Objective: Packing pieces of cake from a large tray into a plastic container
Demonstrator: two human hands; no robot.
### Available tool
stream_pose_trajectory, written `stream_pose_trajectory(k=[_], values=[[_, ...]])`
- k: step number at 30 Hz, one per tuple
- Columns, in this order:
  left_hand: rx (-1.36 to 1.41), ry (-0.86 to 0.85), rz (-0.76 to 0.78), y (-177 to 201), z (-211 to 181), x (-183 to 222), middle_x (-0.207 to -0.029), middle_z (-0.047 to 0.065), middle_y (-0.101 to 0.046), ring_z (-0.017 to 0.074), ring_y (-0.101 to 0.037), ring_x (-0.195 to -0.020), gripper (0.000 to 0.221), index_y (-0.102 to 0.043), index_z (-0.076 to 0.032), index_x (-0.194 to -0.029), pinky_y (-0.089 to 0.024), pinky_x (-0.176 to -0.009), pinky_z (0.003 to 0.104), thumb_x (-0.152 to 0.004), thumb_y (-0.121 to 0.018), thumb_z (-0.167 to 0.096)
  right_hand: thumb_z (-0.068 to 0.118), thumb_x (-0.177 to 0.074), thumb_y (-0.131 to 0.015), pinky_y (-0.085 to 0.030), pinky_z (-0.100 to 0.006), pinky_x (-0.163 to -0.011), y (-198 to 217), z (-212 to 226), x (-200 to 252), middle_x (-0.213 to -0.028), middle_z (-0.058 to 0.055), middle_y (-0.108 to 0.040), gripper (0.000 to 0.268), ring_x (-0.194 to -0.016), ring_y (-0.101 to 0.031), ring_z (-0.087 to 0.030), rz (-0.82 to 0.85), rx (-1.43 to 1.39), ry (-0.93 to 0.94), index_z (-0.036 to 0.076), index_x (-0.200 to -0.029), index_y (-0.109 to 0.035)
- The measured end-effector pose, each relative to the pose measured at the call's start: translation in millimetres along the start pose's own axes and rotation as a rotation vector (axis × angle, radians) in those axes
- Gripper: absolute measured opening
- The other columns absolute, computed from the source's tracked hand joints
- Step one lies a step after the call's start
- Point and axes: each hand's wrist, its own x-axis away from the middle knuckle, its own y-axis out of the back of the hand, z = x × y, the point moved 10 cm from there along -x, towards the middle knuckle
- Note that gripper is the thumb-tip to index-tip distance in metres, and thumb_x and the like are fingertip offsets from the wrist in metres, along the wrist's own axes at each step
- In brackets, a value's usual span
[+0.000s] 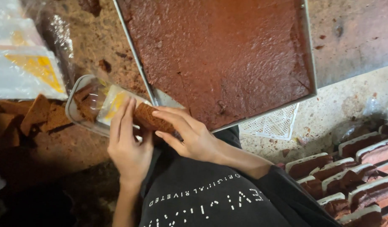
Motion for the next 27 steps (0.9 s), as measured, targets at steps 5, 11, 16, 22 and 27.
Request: stream_pose_trajectory(k=[5, 11, 16, 22, 27], values=[[-0.019, -0.163, -0.160, -1.6, -27.1, -5.8, -0.131, 0.024, -0.068, 0.0383, -0.069, -0.118, 0.040, -0.069, 0.005, -0.131, -0.056, -0.100, 0.043, -0.092, -0.076, 0.011, 0.003, -0.093, -0.075, -0.060, -0.043, -0.097, 1.5, -0.4, 4.1, -0.124, -0.021, -0.070, 0.026, -0.113, -0.072, -0.038, -0.041, 0.235, 0.112, 0.002, -0.119, -0.074], [0.463, -0.356, 0.251, -24.2, -73.8, 40.2, -0.129, 0.021, -0.069, 0.0305, -0.075, -0.117, 0.035, -0.068, 0.005, -0.123, -0.058, -0.108, 0.035, -0.089, -0.065, 0.012, 0.006, -0.095, -0.068, -0.056, -0.034, -0.111, 29.3, -13.8, -21.3, -0.151, -0.015, -0.055, 0.061, -0.132, -0.067, -0.028, 0.222, 0.098, -0.208, 0.008, -0.150, -0.042], [0.374, -0.117, 0.161, 2.5, -35.3, 13.6, -0.114, 0.015, -0.074, 0.0256, -0.074, -0.105, 0.017, -0.073, -0.001, -0.109, -0.056, -0.100, 0.035, -0.095, -0.065, -0.001, -0.003, -0.101, -0.047, -0.055, -0.029, -0.096, 34.1, 5.2, -53.3, -0.134, -0.014, -0.065, 0.035, -0.109, -0.068, -0.023, 0.488, 0.152, -0.173, 0.001, -0.132, -0.062], [-0.064, 0.106, 0.171, -23.9, 50.1, 8.6, -0.103, 0.019, -0.069, 0.0352, -0.063, -0.089, 0.021, -0.070, 0.002, -0.114, -0.050, -0.078, 0.045, -0.106, -0.059, -0.015, -0.007, -0.113, -0.059, -0.065, -0.043, -0.120, 92.2, 41.1, -57.3, -0.144, -0.017, -0.062, 0.038, -0.137, -0.070, -0.036, -0.275, 0.157, 0.142, 0.009, -0.145, -0.044], [-0.065, 0.055, 0.479, -54.8, 62.6, 26.8, -0.098, 0.020, -0.065, 0.0427, -0.063, -0.089, 0.028, -0.067, -0.003, -0.126, -0.047, -0.077, 0.048, -0.103, -0.057, -0.017, 0.042, -0.086, -0.083, -0.046, -0.043, -0.100, -28.2, -34.4, 19.8, -0.134, -0.024, -0.040, 0.056, -0.105, -0.052, -0.030, 0.528, 0.376, -0.189, 0.018, -0.133, -0.062]])
